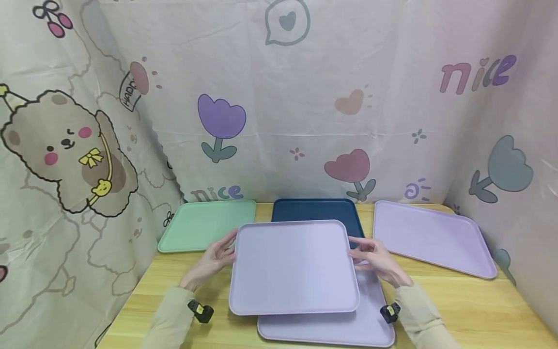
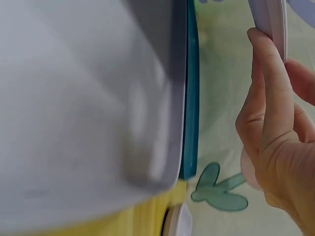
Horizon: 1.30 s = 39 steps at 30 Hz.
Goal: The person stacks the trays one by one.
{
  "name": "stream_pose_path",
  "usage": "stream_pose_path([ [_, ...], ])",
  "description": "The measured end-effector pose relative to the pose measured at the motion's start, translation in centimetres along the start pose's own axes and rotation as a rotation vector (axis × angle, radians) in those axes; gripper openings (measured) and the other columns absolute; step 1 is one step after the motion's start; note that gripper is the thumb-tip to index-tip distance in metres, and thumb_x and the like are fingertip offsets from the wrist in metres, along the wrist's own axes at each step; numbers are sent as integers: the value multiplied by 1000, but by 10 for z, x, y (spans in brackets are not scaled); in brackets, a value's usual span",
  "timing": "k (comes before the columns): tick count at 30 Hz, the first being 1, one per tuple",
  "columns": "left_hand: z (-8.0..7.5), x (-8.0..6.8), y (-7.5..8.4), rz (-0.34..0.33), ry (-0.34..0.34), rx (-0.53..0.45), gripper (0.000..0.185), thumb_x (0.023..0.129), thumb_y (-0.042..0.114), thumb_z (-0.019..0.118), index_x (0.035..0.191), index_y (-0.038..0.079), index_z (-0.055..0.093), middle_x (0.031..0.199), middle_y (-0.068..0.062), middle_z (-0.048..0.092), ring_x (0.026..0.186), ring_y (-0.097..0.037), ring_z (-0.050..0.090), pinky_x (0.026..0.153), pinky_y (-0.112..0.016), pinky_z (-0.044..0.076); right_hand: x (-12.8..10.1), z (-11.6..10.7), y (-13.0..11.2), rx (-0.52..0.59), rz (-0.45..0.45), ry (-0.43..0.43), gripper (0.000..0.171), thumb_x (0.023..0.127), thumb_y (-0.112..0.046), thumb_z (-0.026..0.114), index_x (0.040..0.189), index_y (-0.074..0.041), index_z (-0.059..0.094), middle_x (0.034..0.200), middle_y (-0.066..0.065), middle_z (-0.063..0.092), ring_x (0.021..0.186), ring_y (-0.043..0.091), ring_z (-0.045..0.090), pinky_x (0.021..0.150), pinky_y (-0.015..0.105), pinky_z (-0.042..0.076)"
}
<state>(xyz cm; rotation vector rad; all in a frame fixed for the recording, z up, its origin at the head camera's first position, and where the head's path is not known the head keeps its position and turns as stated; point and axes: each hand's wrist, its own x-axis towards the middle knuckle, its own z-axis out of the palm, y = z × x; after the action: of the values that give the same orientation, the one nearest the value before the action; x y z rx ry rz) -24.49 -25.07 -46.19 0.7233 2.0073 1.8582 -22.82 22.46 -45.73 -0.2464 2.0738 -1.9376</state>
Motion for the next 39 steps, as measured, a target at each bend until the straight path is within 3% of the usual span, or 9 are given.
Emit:
stream_pose_path([
  [6,17,7,0,-28,-26,24,82,99,-1,53,159,-4,-3,166,-28,-7,148,-49,11,109,-16,43,-14,-14,6,-3,23,0,68,97,-11,64,149,15,28,93,0,66,77,9,69,75,29,64],
  [12,32,13,-5,-10,-57,6,81,97,-5,52,157,-7,-3,165,-30,-7,148,-51,10,111,-20,42,-26,-28,13,-33,37,-5,67,97,-12,64,149,15,29,95,0,69,78,12,71,73,29,64],
  [25,53,21,-19,-19,-104,-54,81,95,-11,50,156,-11,-3,165,-29,-9,149,-52,7,113,-25,41,-42,-53,32,-28,5,-99,67,98,-7,60,148,16,22,94,2,74,79,15,74,73,33,65],
  [34,61,23,-24,6,-106,16,80,93,-12,52,156,-12,3,164,-32,-2,148,-55,12,115,-32,40,-47,-57,38,-59,-30,-120,65,98,-4,59,147,17,21,93,4,77,78,15,74,73,35,65],
  [39,64,25,-25,0,-92,97,80,90,-12,53,154,-16,5,163,-36,4,150,-54,11,122,-49,24,-46,-57,37,-96,-13,-119,70,97,-3,59,149,18,17,92,7,75,76,16,74,72,38,65],
])
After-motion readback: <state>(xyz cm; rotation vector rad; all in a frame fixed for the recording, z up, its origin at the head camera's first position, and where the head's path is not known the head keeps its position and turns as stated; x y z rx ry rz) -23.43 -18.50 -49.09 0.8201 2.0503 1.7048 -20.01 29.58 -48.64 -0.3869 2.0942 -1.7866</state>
